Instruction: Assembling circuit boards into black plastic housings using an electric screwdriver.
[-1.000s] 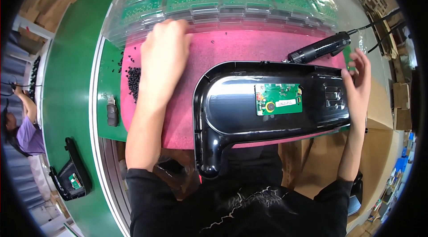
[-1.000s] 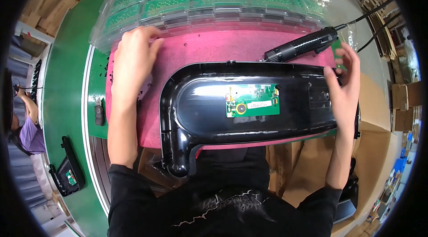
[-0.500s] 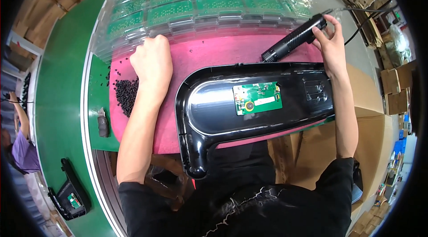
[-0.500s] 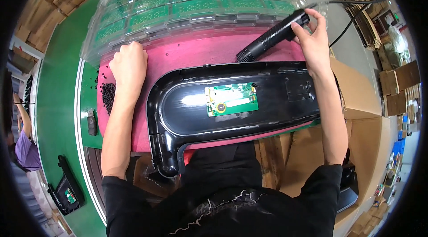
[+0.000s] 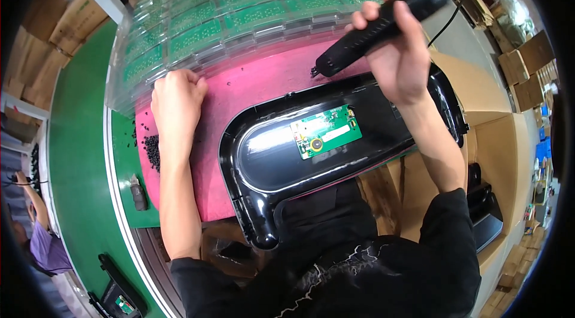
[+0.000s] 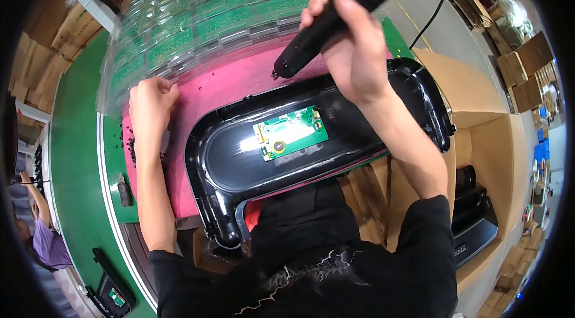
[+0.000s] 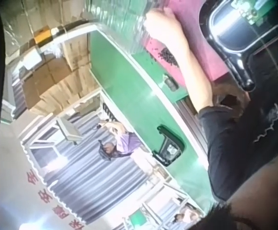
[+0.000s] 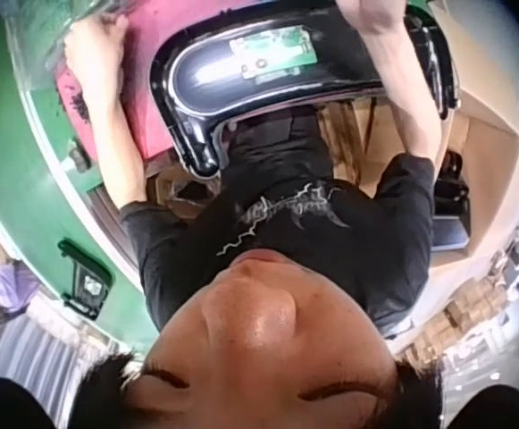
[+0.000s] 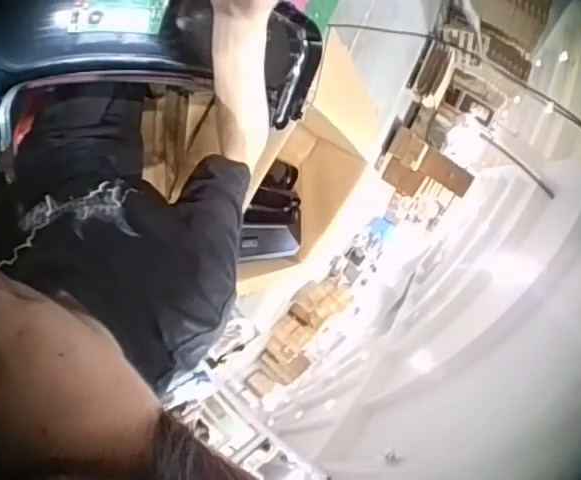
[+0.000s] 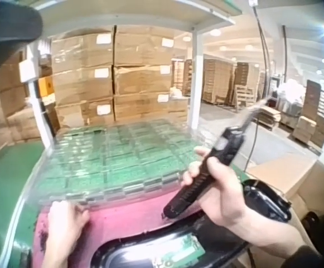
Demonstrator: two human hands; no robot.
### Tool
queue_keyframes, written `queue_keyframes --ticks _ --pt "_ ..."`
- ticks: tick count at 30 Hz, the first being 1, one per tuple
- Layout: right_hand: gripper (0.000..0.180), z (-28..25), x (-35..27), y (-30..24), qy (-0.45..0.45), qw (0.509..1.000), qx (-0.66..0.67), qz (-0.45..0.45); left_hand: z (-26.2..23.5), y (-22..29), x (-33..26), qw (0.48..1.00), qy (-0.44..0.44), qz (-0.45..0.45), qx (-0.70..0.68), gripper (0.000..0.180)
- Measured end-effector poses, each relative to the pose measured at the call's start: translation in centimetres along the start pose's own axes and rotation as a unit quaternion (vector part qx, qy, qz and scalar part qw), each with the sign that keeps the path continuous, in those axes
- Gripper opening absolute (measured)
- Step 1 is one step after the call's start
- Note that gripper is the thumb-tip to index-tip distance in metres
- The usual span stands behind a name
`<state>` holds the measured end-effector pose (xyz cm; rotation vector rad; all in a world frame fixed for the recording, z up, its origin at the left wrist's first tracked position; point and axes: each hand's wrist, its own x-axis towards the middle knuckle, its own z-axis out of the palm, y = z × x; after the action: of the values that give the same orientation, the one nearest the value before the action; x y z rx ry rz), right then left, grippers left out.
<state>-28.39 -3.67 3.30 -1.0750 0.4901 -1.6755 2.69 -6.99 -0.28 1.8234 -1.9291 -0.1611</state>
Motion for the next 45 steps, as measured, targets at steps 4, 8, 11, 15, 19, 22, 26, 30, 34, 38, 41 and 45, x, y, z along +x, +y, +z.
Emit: queue_keyframes --ticks 4,8,11,15,19,22,26,30,34,38,41,45 --pt "0.064 2.6 -1.8 -2.5 -0.031 0.996 0.056 -0.067 -0.7 2.9 -1.7 0.915 0.064 0.3 -0.263 0.012" --pt "0.073 3.9 -4.0 -3.9 -0.103 0.987 0.072 -0.099 -0.4 5.4 -4.7 0.87 -0.063 0.354 -0.336 0.012" --pt "0.066 4.1 -4.7 -4.9 -0.162 0.982 0.041 -0.083 0.2 6.1 -5.1 0.864 -0.114 0.337 -0.357 0.013" --pt "0.057 4.0 -4.7 -5.4 -0.206 0.976 -0.007 -0.076 0.4 6.0 -5.6 0.854 -0.135 0.342 -0.368 0.015" --pt "0.058 3.2 -4.5 -5.8 -0.282 0.95 -0.087 -0.104 -0.2 6.7 -5.6 0.848 -0.141 0.365 -0.356 0.013" --pt "0.06 2.9 -4.7 -5.3 -0.302 0.943 -0.087 -0.108 -0.1 6.8 -5.8 0.855 -0.136 0.367 -0.34 0.012" --pt "0.062 2.8 -4.8 -4.8 -0.316 0.939 -0.087 -0.105 0.2 6.7 -6.2 0.863 -0.133 0.364 -0.323 0.012" --pt "0.063 2.7 -4.9 -5.1 -0.307 0.942 -0.102 -0.093 0.3 7.1 -6.3 0.872 -0.144 0.353 -0.307 0.013" --pt "0.064 2.7 -5.0 -5.2 -0.305 0.943 -0.105 -0.08 0.5 7.1 -6.5 0.884 -0.149 0.316 -0.311 0.015" --pt "0.064 2.8 -4.8 -5.3 -0.309 0.94 -0.105 -0.096 0.4 7.3 -6.6 0.858 -0.239 0.241 -0.386 0.016" --pt "0.063 2.9 -4.5 -4.7 -0.32 0.936 -0.099 -0.109 0.7 6.7 -6.7 0.855 -0.238 0.245 -0.39 0.015" --pt "0.063 3.0 -4.9 -4.8 -0.314 0.935 -0.104 -0.125 0.7 7.1 -6.5 0.86 -0.244 0.259 -0.365 0.014"
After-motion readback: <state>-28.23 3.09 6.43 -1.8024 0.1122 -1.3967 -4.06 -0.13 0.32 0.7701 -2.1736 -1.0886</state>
